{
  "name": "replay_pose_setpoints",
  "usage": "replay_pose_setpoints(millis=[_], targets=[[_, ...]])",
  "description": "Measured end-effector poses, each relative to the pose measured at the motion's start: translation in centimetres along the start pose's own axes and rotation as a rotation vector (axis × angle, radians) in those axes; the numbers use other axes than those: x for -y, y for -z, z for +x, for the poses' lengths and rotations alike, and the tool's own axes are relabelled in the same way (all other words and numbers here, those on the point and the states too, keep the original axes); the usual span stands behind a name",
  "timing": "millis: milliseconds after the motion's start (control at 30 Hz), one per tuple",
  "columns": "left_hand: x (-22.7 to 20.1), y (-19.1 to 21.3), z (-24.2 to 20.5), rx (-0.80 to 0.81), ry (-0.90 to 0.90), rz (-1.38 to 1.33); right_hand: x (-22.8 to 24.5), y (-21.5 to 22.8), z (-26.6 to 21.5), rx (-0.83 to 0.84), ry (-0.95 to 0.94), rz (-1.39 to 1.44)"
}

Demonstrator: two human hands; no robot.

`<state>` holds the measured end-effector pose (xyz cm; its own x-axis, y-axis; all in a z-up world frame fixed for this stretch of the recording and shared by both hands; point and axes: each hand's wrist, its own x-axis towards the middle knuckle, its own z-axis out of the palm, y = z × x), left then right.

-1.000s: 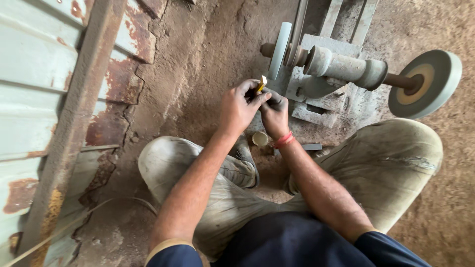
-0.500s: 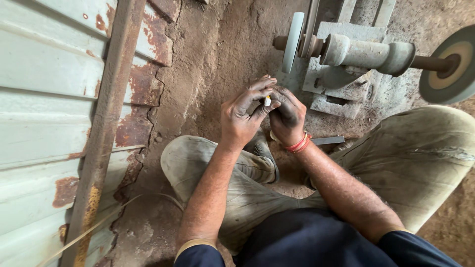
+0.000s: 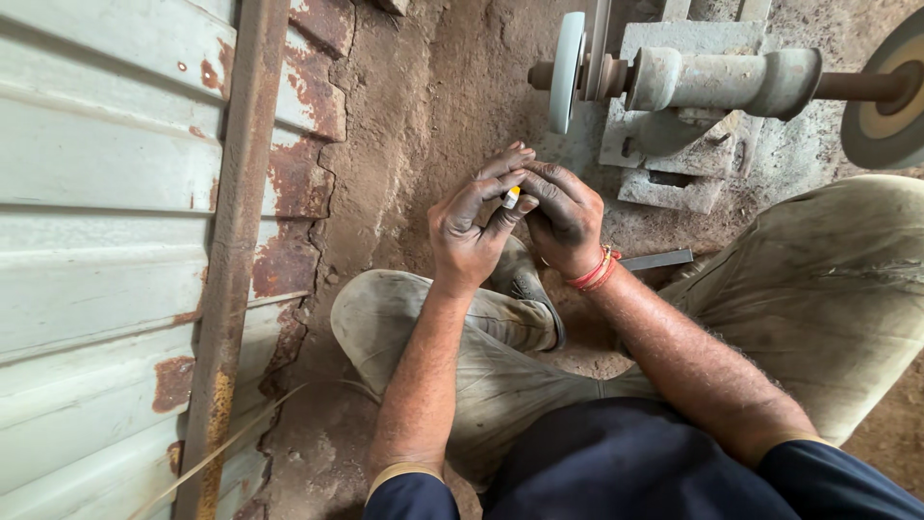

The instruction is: The person sits on the ground and uses a bench grinder to sharpen a small yellow-handled tool. They repeatedly press the tool's edge against the spinning grinding wheel, rotating and repositioning it to grind different sides.

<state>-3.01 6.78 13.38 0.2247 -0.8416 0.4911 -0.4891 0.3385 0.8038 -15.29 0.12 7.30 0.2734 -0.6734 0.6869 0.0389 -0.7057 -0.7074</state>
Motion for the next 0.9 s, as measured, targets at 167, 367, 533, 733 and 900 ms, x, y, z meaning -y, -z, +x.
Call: replay_pose_setpoints(millis=[167, 367, 533, 733, 900], targets=[[-0.1, 0.0, 0.0, -0.015, 0.107, -0.087, 0.1, 0.2, 0.4, -0.009, -0.039, 0.014], [0.3, 0.0, -0.1, -0.035, 0.155, -0.114, 0.2, 0.1, 0.5, 0.014, -0.103, 0.068], [0.5, -0.2, -0.1, -0.042, 0.131, -0.038, 0.2, -0.1, 0.3, 0.008, -0.134, 0.124], [0.8, -0.2, -0.3, -0.043, 0.149, -0.037, 0.2, 0.0, 0.4, 0.006, -0.153, 0.143], [1.3, -0.5, -0.5, -0.063, 0.169, -0.126, 0.3, -0.2, 0.4, 0.009, -0.178, 0.146]])
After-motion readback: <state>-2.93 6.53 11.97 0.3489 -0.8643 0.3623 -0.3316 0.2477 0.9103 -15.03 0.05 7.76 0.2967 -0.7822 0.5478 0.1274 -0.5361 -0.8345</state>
